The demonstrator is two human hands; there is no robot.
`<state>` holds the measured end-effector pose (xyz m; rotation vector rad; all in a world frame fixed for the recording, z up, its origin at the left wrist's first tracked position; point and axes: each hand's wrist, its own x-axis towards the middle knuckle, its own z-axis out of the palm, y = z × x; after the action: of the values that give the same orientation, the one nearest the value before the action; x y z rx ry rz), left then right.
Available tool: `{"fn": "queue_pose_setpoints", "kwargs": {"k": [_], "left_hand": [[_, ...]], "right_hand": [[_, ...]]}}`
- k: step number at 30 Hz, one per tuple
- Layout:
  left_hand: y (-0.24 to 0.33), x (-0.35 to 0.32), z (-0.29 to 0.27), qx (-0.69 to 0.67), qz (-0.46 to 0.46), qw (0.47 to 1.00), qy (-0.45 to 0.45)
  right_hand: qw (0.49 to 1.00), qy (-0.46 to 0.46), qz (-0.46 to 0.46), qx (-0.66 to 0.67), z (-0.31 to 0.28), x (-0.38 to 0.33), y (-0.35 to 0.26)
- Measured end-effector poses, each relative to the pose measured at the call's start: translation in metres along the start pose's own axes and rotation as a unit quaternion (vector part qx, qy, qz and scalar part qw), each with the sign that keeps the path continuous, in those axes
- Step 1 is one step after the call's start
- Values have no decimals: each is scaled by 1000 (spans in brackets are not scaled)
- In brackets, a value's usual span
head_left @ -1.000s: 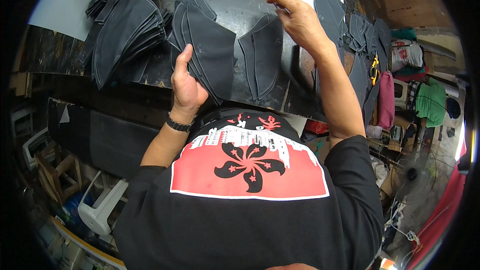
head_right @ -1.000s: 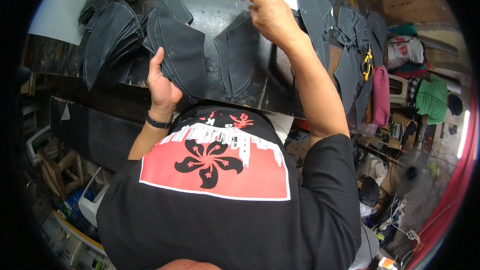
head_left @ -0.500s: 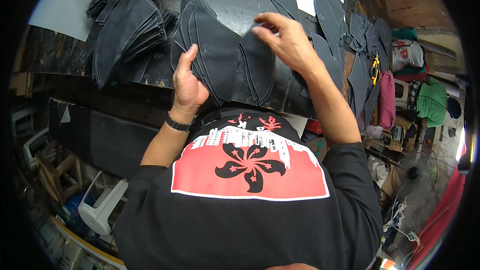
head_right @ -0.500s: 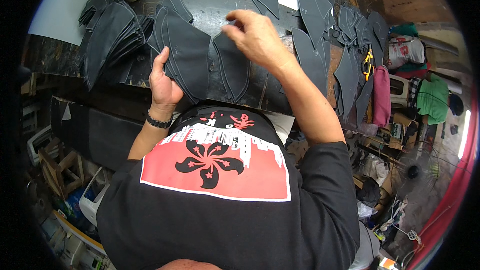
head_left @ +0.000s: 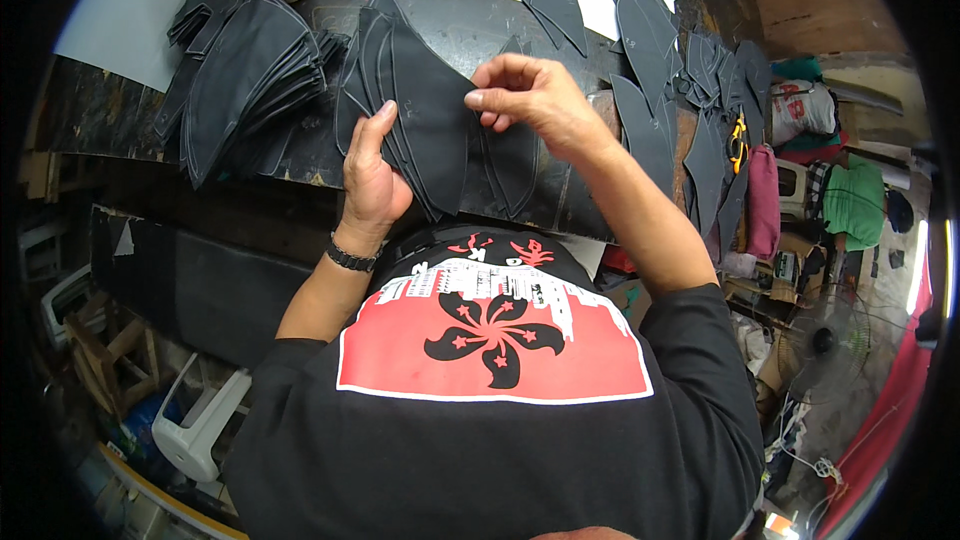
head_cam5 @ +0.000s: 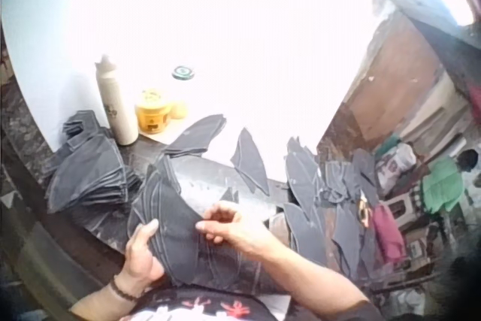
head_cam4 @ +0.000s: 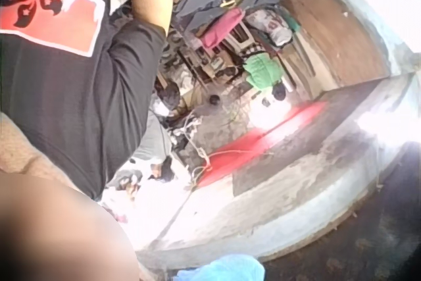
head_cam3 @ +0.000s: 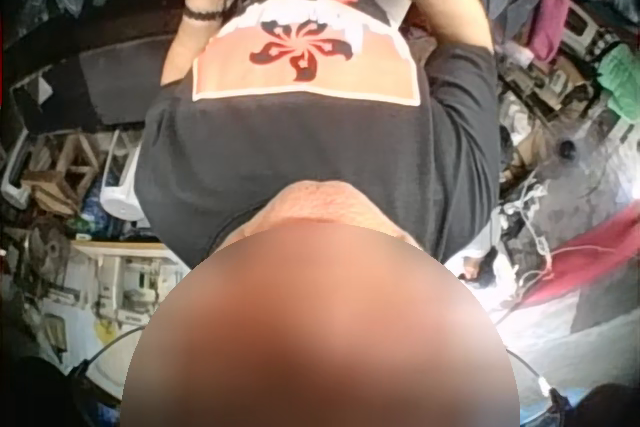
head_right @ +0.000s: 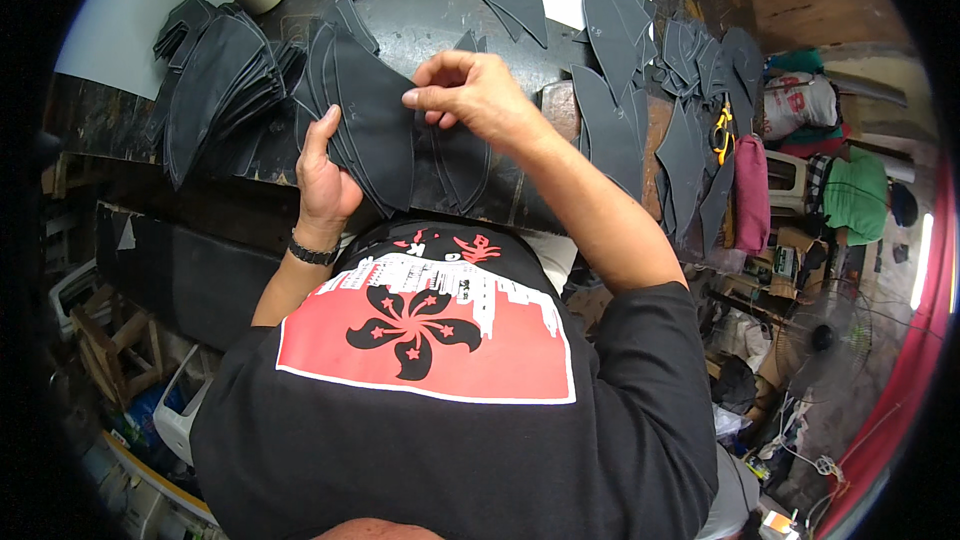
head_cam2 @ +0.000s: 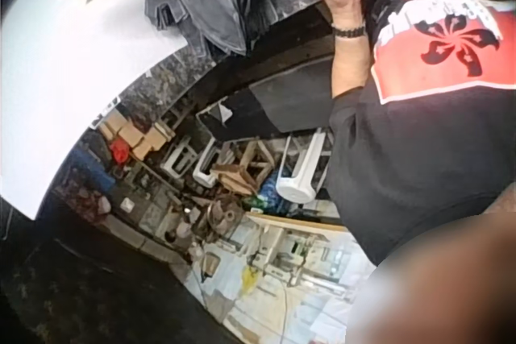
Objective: The person repeatedly picks up black fabric pieces from a pile on a workbench, flips them over, and places them into a separate stack. The person handles the pieces one at a time, turning them over to check the other side before stacking them.
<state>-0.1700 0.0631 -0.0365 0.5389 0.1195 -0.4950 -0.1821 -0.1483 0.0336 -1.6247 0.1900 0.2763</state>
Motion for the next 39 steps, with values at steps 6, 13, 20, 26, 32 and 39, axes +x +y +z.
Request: {"fn": "queue_pose_setpoints", "kwargs": {"k": [6, 13, 20, 26, 32, 39], "left_hand": [[3, 0, 9, 24, -13, 999, 45], [4, 2, 24, 31, 10, 995, -99], [5, 1, 25, 42, 5, 996, -81], [6, 1, 25, 40, 0, 996, -83], [5, 2, 24, 31, -14, 996, -85], [5, 3, 24, 34, -6, 995, -90]], "right_hand": [[997, -7, -68, 31, -34, 1, -26], [831, 37, -183, -524, -126, 41, -92], [563, 28, -236, -792, -126, 118, -34], [748, 156, -275, -583, -111, 119, 8], [779, 343, -121, -510, -140, 110, 10], [856, 347, -66, -377, -151, 133, 20]]}}
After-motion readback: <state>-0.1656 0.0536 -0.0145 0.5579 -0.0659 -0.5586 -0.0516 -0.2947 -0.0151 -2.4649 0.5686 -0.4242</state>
